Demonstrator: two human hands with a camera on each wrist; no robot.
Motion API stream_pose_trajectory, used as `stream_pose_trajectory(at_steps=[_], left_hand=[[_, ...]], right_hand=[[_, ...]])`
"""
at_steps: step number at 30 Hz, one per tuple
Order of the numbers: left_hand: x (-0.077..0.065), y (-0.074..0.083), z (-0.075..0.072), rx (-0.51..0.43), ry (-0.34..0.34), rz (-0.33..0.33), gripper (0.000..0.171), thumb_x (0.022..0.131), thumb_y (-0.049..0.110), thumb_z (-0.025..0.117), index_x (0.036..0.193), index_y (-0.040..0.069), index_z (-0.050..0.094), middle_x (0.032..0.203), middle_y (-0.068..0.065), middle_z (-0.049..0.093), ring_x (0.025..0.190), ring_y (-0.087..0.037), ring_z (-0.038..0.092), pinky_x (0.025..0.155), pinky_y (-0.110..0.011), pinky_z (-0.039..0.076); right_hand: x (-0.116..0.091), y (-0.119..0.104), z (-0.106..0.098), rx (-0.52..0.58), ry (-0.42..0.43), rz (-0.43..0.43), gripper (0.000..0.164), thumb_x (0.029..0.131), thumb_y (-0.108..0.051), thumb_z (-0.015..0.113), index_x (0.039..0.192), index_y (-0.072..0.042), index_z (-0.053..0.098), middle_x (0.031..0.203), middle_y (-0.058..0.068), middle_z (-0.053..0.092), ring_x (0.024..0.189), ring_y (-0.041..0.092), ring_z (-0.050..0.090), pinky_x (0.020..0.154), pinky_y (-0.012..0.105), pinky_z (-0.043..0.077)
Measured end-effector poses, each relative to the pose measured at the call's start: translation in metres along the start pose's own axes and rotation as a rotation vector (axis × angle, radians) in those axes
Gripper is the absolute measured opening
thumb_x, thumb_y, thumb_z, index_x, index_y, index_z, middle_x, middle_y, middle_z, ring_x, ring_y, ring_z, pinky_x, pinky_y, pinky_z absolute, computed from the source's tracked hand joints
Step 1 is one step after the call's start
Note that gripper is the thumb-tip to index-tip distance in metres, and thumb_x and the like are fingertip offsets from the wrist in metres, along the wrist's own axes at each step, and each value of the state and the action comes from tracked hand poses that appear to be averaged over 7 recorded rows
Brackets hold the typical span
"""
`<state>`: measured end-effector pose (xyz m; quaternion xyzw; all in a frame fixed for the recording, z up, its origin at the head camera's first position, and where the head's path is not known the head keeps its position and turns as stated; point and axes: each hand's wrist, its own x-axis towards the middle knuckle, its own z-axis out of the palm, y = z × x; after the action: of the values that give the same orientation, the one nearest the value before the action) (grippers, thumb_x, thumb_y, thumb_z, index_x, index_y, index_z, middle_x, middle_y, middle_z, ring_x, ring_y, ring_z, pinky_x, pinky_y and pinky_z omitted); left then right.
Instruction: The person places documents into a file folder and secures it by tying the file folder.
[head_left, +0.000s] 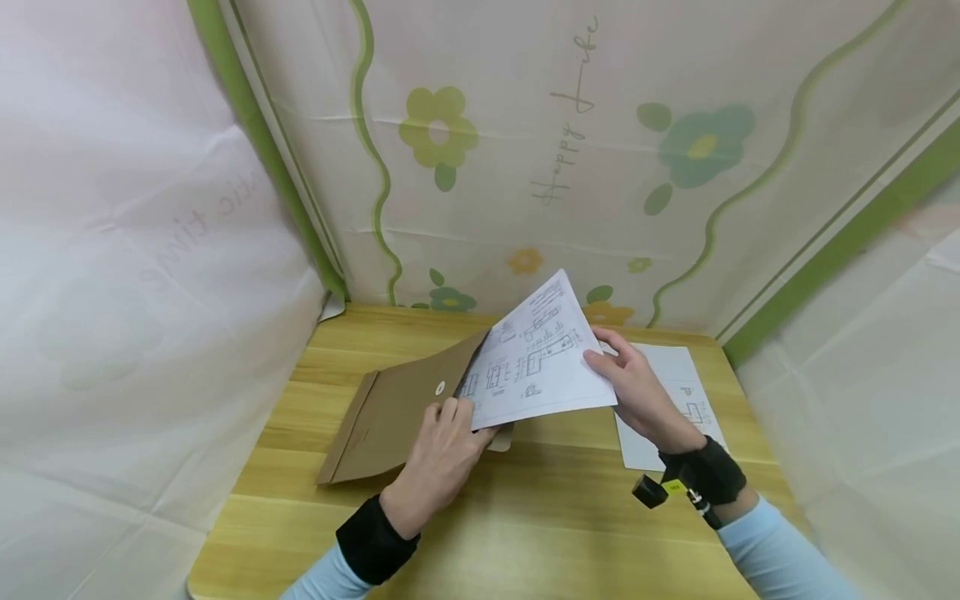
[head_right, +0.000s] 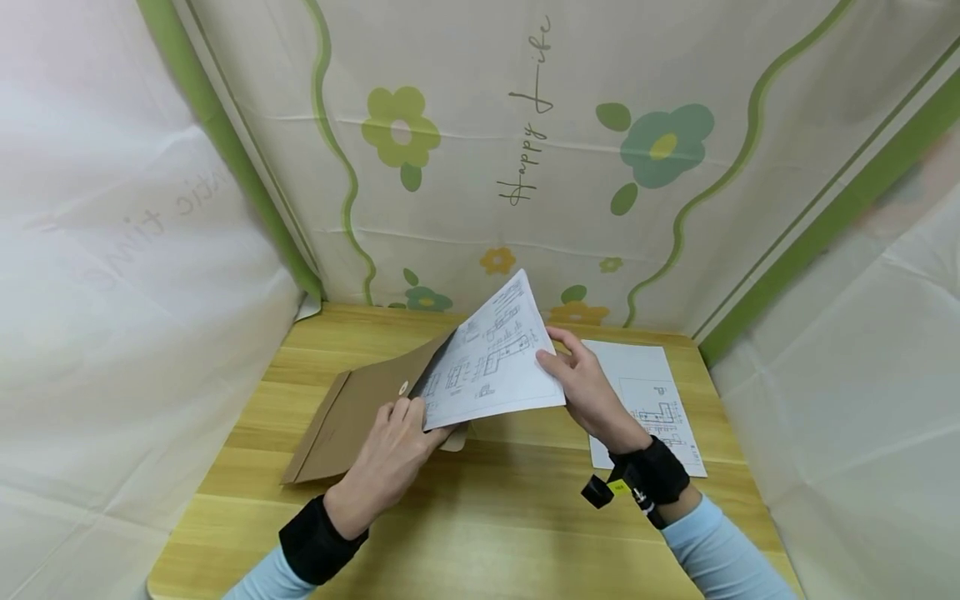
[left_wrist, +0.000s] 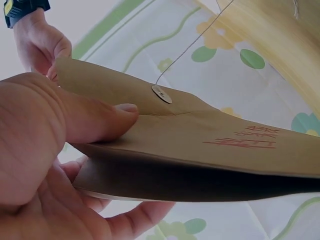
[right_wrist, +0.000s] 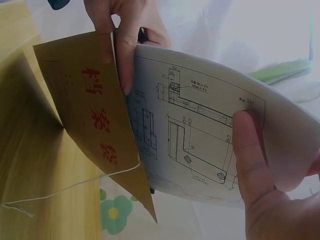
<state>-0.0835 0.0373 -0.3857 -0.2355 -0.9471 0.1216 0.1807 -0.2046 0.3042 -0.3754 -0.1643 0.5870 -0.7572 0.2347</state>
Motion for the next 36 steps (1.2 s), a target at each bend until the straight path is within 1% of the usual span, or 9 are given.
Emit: stream_pose_trajectory(at_steps=[3,6,12,16,21,24,27,31,36], left_hand=[[0.0,0.0,0.0,-0.009,0.0,0.015,0.032,0.089,0.014,0.059,0.12,0.022,0.063,0.078,-0.007,0.042,0.07,-0.022,0.034,0.071,-0.038,0.04],[0.0,0.0,0.0,-0.02,0.0,0.027,0.031,0.091,0.014,0.053,0.119,0.021,0.062,0.078,-0.007,0.041,0.069,-0.021,0.031,0.069,-0.036,0.038],[-0.001,0.0,0.001,-0.039,0.045,0.042,0.033,0.094,0.014,0.039,0.117,0.018,0.062,0.074,-0.006,0.037,0.066,-0.02,0.027,0.064,-0.034,0.034],[-0.001,-0.001,0.0,-0.041,0.067,0.039,0.034,0.093,0.014,0.043,0.121,0.02,0.061,0.075,-0.006,0.036,0.067,-0.02,0.027,0.064,-0.034,0.034],[-0.001,0.001,0.001,-0.031,0.084,0.044,0.036,0.092,0.015,0.048,0.127,0.022,0.056,0.074,-0.005,0.035,0.066,-0.02,0.025,0.061,-0.033,0.031],[0.0,0.002,0.002,-0.026,0.094,0.054,0.036,0.093,0.016,0.046,0.128,0.022,0.055,0.074,-0.005,0.035,0.065,-0.019,0.024,0.061,-0.032,0.03],[0.0,0.004,0.003,-0.017,0.108,0.064,0.038,0.094,0.017,0.042,0.13,0.023,0.053,0.075,-0.004,0.036,0.066,-0.02,0.026,0.062,-0.032,0.032],[0.001,0.006,0.004,-0.008,0.123,0.079,0.037,0.095,0.017,0.041,0.129,0.024,0.054,0.077,-0.004,0.037,0.067,-0.02,0.028,0.064,-0.033,0.034],[0.001,0.006,0.004,-0.004,0.152,0.088,0.037,0.096,0.016,0.039,0.128,0.024,0.054,0.075,-0.004,0.036,0.067,-0.019,0.026,0.063,-0.032,0.033]], right_hand=[[0.001,0.002,0.001,-0.006,-0.014,0.008,0.055,0.097,-0.025,0.047,0.144,-0.011,0.023,0.129,0.023,0.049,0.099,0.028,0.064,0.074,0.038,0.054],[0.002,0.004,0.002,-0.006,-0.025,0.007,0.056,0.097,-0.025,0.047,0.144,-0.01,0.022,0.129,0.024,0.049,0.099,0.028,0.064,0.074,0.039,0.053],[0.003,0.006,0.006,0.001,-0.03,0.024,0.055,0.096,-0.026,0.048,0.143,-0.011,0.023,0.127,0.022,0.05,0.098,0.028,0.064,0.074,0.038,0.054],[0.004,0.008,0.008,0.005,-0.031,0.036,0.055,0.096,-0.027,0.049,0.143,-0.012,0.024,0.127,0.022,0.052,0.098,0.028,0.064,0.075,0.039,0.053],[0.005,0.01,0.009,0.002,-0.047,0.026,0.056,0.096,-0.025,0.048,0.143,-0.009,0.022,0.128,0.024,0.049,0.099,0.029,0.064,0.076,0.04,0.053],[0.005,0.01,0.009,0.004,-0.064,0.03,0.055,0.097,-0.024,0.047,0.143,-0.008,0.02,0.13,0.026,0.046,0.1,0.029,0.063,0.077,0.04,0.053],[0.006,0.011,0.011,0.014,-0.072,0.046,0.055,0.097,-0.024,0.047,0.143,-0.01,0.02,0.132,0.026,0.045,0.101,0.03,0.062,0.078,0.041,0.052],[0.007,0.011,0.015,0.022,-0.07,0.06,0.057,0.096,-0.025,0.049,0.142,-0.012,0.019,0.132,0.027,0.044,0.101,0.031,0.063,0.077,0.043,0.052],[0.008,0.012,0.017,0.018,-0.079,0.049,0.057,0.096,-0.024,0.049,0.142,-0.011,0.018,0.131,0.028,0.045,0.1,0.031,0.063,0.076,0.043,0.052]])
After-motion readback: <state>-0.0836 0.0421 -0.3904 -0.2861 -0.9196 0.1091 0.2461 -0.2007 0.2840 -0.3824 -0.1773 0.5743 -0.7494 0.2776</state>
